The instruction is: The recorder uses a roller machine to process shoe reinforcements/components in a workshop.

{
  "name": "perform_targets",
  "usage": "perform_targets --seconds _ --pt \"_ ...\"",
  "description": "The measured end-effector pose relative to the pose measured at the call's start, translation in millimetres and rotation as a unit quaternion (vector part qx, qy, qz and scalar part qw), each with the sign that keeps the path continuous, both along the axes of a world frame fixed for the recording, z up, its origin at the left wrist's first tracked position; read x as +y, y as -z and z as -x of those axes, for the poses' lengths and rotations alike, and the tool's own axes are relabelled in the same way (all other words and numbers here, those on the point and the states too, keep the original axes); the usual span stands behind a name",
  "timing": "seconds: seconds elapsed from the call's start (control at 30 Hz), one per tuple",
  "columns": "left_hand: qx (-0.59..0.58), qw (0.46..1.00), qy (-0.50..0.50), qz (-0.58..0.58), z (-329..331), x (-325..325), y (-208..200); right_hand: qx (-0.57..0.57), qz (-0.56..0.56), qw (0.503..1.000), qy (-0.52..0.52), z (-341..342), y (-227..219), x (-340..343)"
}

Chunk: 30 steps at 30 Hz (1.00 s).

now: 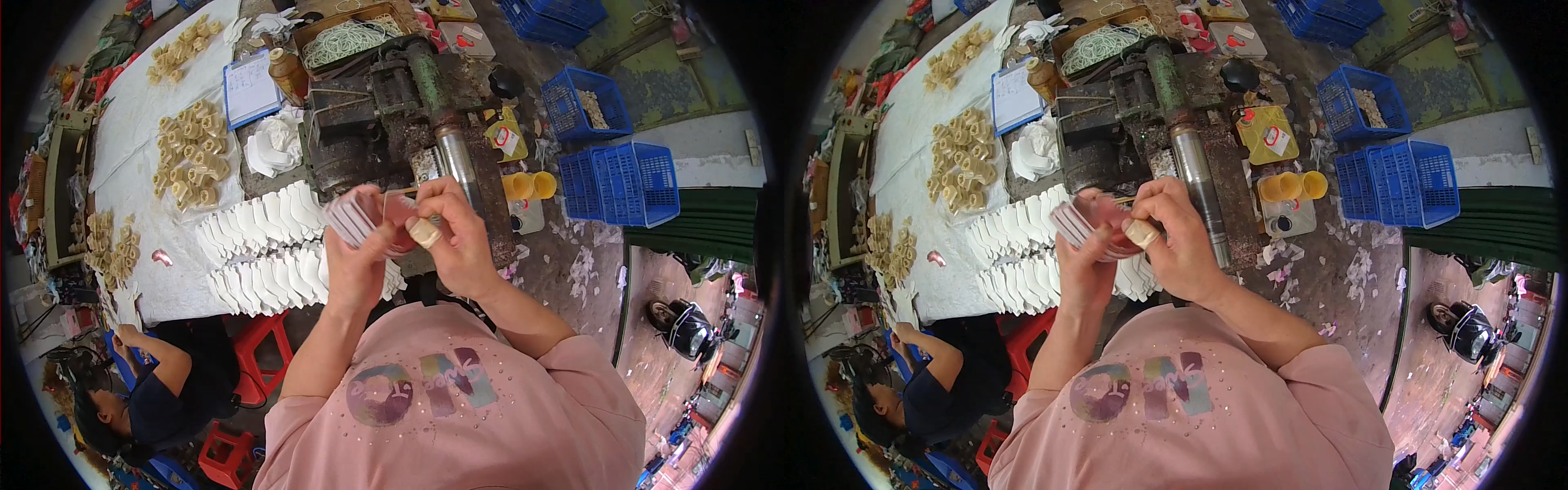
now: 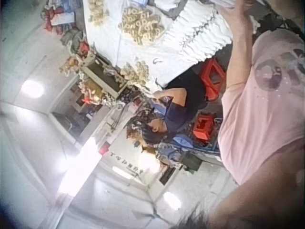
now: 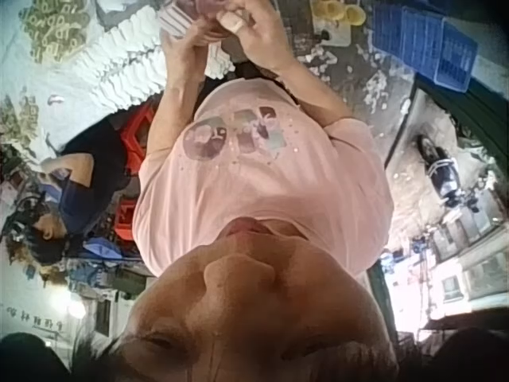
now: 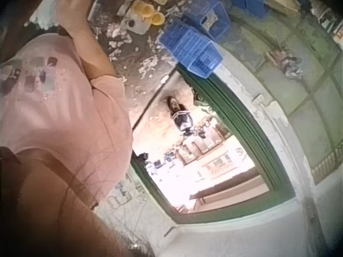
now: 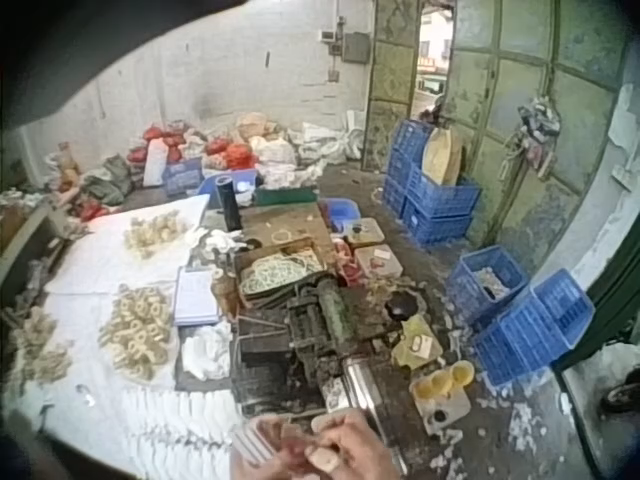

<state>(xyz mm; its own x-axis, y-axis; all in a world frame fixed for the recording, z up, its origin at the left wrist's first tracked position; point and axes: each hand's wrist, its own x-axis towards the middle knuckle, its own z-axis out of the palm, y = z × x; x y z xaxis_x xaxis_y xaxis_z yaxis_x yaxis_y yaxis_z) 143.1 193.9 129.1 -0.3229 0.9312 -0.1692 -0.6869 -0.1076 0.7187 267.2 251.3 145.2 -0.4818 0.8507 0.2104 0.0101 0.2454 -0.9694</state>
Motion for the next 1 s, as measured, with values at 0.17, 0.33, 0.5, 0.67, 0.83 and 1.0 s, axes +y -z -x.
perform_targets --seconds 0.17,0.33,0.5,0.67,0.83,1.0 --pt "-0.002 0.999 0.018 -0.037 15.4 1.8 8.9 -0.014 -0.033 0.999 0.033 -14.8 -6.8 21.8" --pt "-0.026 0.997 0.067 -0.011 -0.8 5.4 -6.4 -0.133 -0.115 0.984 -0.006 -4.6 -0.3 16.3" --pt "0.008 0.998 0.056 -0.015 -1.4 6.8 -2.8 -0.161 -0.142 0.977 0.019 -0.4 -0.5 8.9" --pt "-0.004 0.999 0.051 0.007 5.8 6.2 -0.7 -0.100 -0.064 0.991 -0.058 -8.2 -4.3 11.0" --pt "-0.029 0.998 0.052 0.004 6.0 5.8 -1.9 -0.144 -0.087 0.982 -0.090 -8.1 -13.2 18.5" --pt "-0.052 0.997 0.061 -0.003 8.0 5.4 3.4 -0.132 -0.092 0.982 -0.097 -10.6 -7.1 24.5"
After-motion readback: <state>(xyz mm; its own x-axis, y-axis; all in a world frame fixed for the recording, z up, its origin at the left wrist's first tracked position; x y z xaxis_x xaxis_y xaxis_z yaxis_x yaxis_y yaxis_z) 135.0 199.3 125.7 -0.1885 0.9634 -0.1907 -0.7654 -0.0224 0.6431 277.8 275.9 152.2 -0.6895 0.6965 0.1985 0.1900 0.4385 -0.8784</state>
